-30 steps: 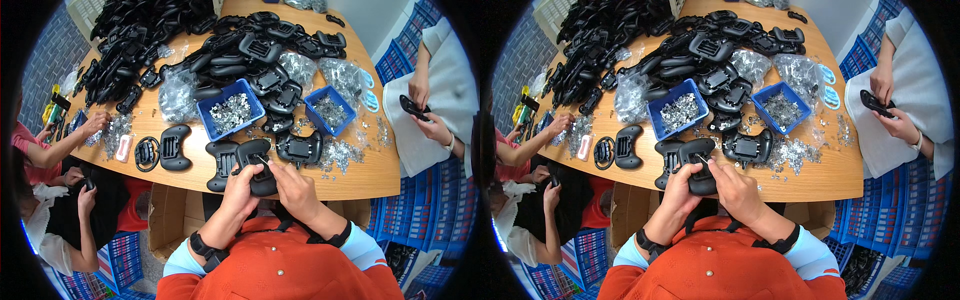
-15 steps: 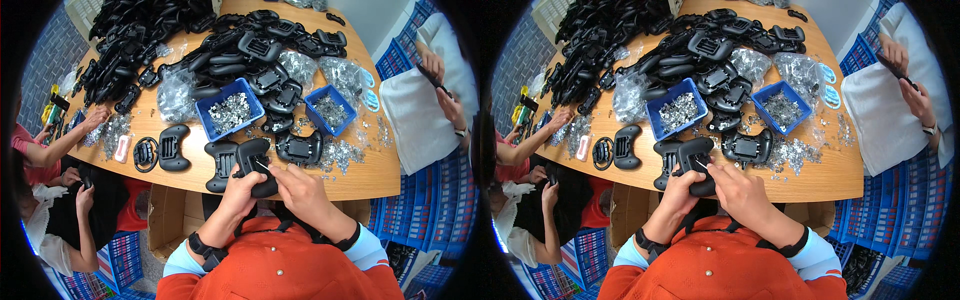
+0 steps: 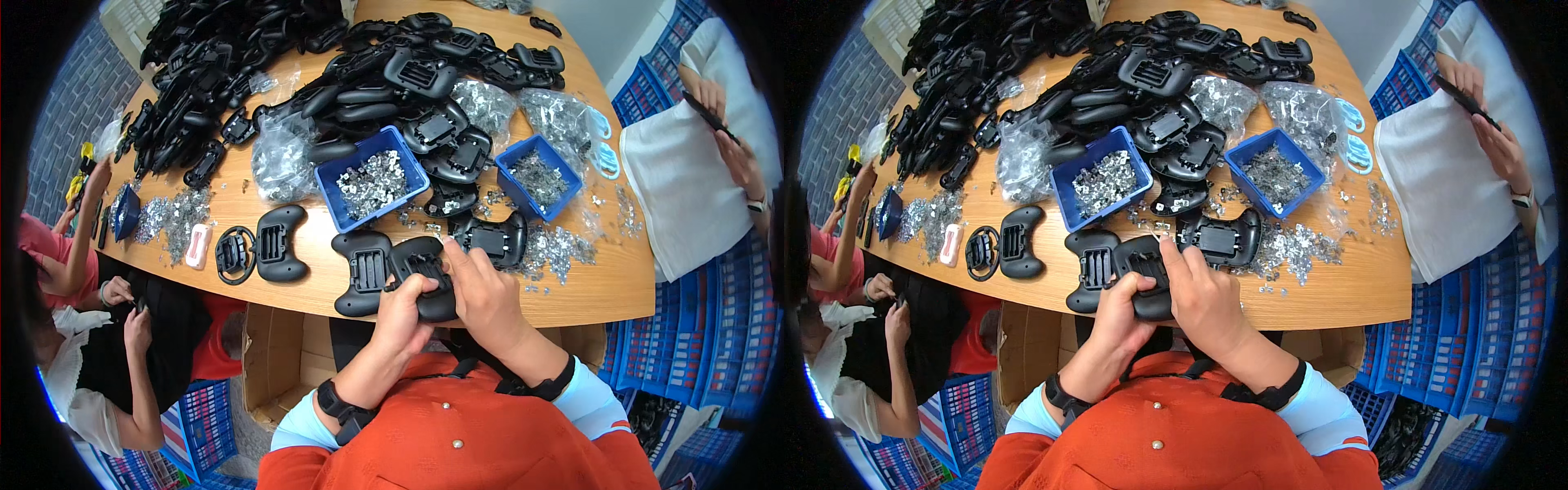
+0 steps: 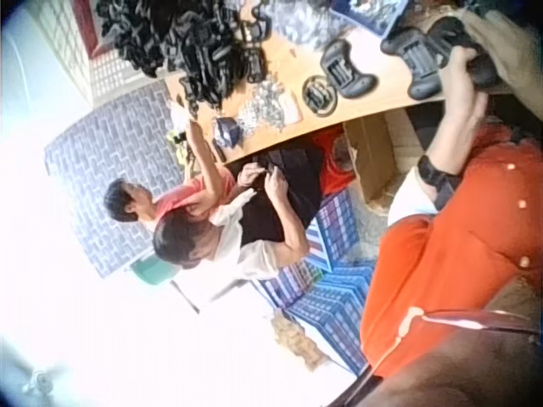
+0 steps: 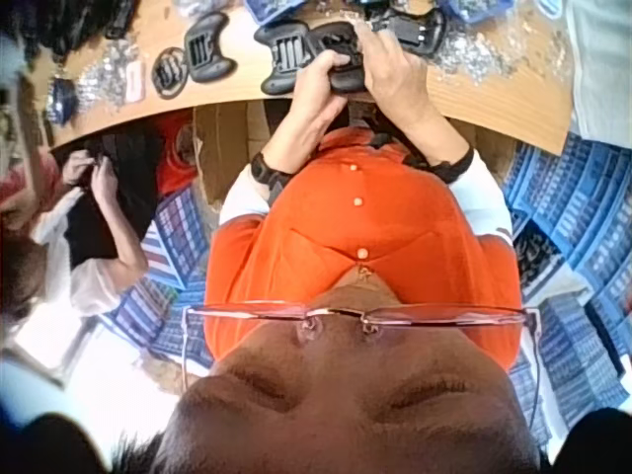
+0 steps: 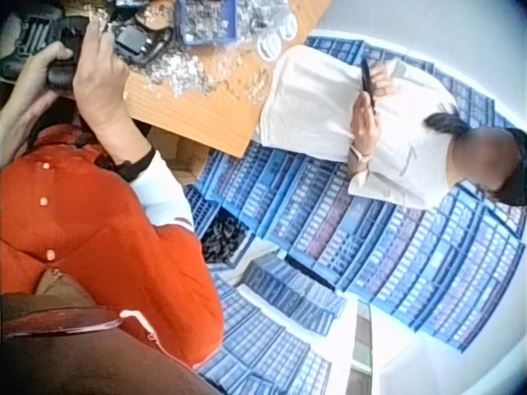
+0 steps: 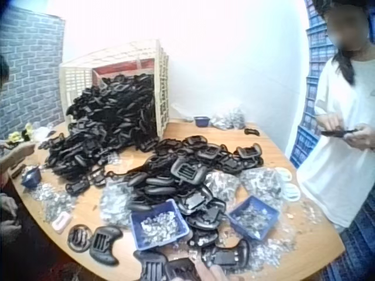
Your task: Assemble plastic components of a game controller using a small screwdriver tool.
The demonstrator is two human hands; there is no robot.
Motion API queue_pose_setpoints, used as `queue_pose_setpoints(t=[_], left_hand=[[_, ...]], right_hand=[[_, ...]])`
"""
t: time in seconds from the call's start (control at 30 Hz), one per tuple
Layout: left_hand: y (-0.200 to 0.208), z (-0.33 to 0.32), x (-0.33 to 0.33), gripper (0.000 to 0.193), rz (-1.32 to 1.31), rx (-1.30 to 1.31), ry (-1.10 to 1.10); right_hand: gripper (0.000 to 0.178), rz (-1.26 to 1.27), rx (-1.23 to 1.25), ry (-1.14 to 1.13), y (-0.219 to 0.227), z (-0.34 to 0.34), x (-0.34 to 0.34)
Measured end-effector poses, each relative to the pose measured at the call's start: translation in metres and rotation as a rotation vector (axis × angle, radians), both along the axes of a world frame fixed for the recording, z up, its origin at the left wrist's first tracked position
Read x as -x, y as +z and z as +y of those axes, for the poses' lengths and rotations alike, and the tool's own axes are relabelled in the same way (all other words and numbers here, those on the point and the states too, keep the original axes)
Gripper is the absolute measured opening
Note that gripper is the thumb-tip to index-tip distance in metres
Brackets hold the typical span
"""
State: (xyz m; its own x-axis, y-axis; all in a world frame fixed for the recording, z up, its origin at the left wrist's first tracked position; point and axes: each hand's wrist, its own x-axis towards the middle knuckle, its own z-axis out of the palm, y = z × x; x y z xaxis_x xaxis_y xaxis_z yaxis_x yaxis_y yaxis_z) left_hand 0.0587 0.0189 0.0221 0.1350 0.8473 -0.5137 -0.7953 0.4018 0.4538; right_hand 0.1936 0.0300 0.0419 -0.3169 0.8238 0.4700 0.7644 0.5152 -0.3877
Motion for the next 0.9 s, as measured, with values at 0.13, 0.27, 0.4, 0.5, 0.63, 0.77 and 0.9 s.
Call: queue_pose_setpoints(t=[0.13, 0.27, 0.4, 0.5, 0.63, 0.77, 0.9], left_hand=[[0.003, 0.003, 0.005, 0.031, 0.058, -0.003, 0.000], [0.001, 0.005, 0.009, 0.035, 0.131, -0.116, -0.041], [0.000, 0.002, 0.005, 0.036, 0.241, -0.146, -0.040], [-0.003, 0.003, 0.004, 0.035, 0.178, -0.112, 0.000], [0.003, 0.002, 0.000, 0.032, 0.058, 0.047, 0.071], [-0.009, 0.000, 0.002, 0.031, -0.020, 0.069, 0.004], [-0.003, 0.003, 0.008, 0.032, 0.003, 0.031, -0.033]], right_hand=[[0.040, 0.057, 0.037, 0.056, 0.008, -0.004, -0.006], [0.037, -0.100, 0.111, 0.103, 0.016, -0.008, -0.013], [0.035, -0.137, 0.126, 0.112, 0.009, -0.006, -0.008], [0.037, -0.145, 0.052, 0.044, 0.002, -0.011, 0.002], [0.041, -0.078, 0.052, -0.009, -0.002, 0.000, -0.003], [0.039, -0.040, 0.071, 0.034, -0.001, -0.004, -0.002], [0.039, 0.043, 0.077, 0.123, 0.012, -0.006, -0.006]])
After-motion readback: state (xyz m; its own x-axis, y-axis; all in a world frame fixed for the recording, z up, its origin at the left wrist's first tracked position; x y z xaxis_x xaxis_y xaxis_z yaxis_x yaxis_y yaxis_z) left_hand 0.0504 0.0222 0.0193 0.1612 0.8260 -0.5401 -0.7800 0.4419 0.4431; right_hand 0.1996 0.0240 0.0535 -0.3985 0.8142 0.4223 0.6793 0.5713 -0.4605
